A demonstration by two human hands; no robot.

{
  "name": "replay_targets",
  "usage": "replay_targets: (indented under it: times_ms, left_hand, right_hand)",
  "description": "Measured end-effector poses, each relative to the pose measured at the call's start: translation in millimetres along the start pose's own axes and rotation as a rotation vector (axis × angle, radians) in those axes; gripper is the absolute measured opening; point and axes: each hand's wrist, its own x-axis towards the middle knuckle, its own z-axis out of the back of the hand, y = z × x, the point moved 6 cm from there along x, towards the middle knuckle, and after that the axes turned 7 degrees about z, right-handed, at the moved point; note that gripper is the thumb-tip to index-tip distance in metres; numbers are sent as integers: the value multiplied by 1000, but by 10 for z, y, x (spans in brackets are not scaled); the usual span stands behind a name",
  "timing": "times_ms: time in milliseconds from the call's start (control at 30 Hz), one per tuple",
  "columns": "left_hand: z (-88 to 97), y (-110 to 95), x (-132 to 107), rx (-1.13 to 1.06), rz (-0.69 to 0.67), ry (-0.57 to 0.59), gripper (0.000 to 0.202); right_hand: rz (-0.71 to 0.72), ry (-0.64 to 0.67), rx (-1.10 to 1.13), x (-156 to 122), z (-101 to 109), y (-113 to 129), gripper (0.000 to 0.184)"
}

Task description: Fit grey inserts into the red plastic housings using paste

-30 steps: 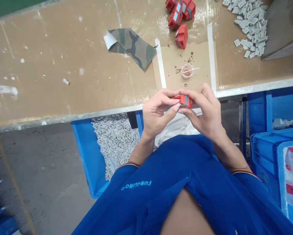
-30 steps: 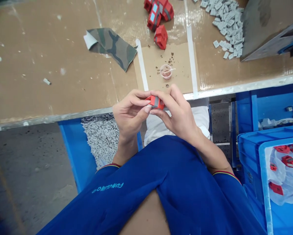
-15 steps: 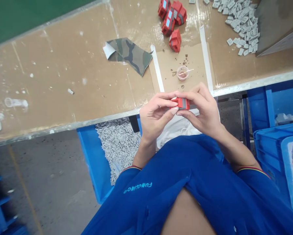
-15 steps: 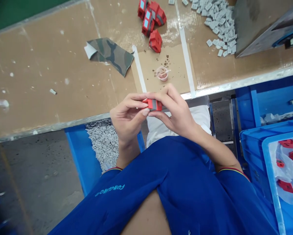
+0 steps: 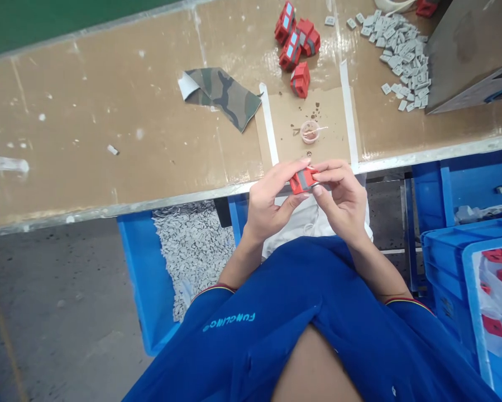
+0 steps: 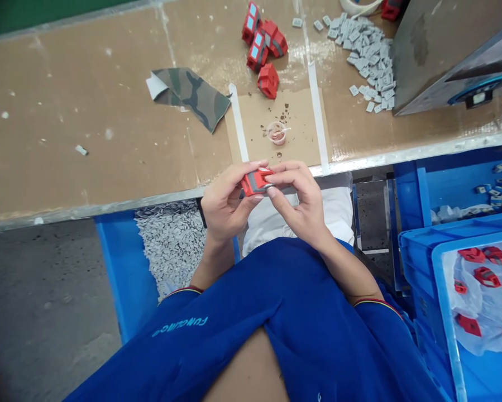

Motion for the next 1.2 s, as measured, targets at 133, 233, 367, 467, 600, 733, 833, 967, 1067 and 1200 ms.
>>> replay_targets:
  times_ms: [133,233,367,467,600,733,833,967,1067,1200]
  left_hand:
    - [-11,-34,24,44,-24,26,44]
    - [-16,-47,30,46,-37,30,43]
    - [-22,-56,29,38,-11,81,41]
    - [-21,-70,20,40,-15,107,41]
    - [-21,-76,-2,48,-25,91,39]
    - [-21,-95,-40,57,-30,74,38]
    - [-2,-127,-65,102,-29,63,38]
    - [64,-220,-81,163,-48,21,43]
    - [111,-319,-91,197,-73,-5,43]
    - [138,-442,-112,223,-101,-33,45]
  right_hand:
    - [8,33,-44,22,49,25,11]
    - [60,34,-40,36,57,44,8]
    - [72,49,-54,28,50,31,10]
    - [51,27,-67,6,43,5,17]
    - [74,-34,-60,-29,14,7,21]
    - [88,-50,-47,-57,-20,7,19]
    - [52,-44,-41,-65,-35,5,26]
    - [79,-42,-22,-46,-41,111,25]
    - [113,-20,-23,-22,-47,226,20]
    - [103,24,60,3,-57,329,16]
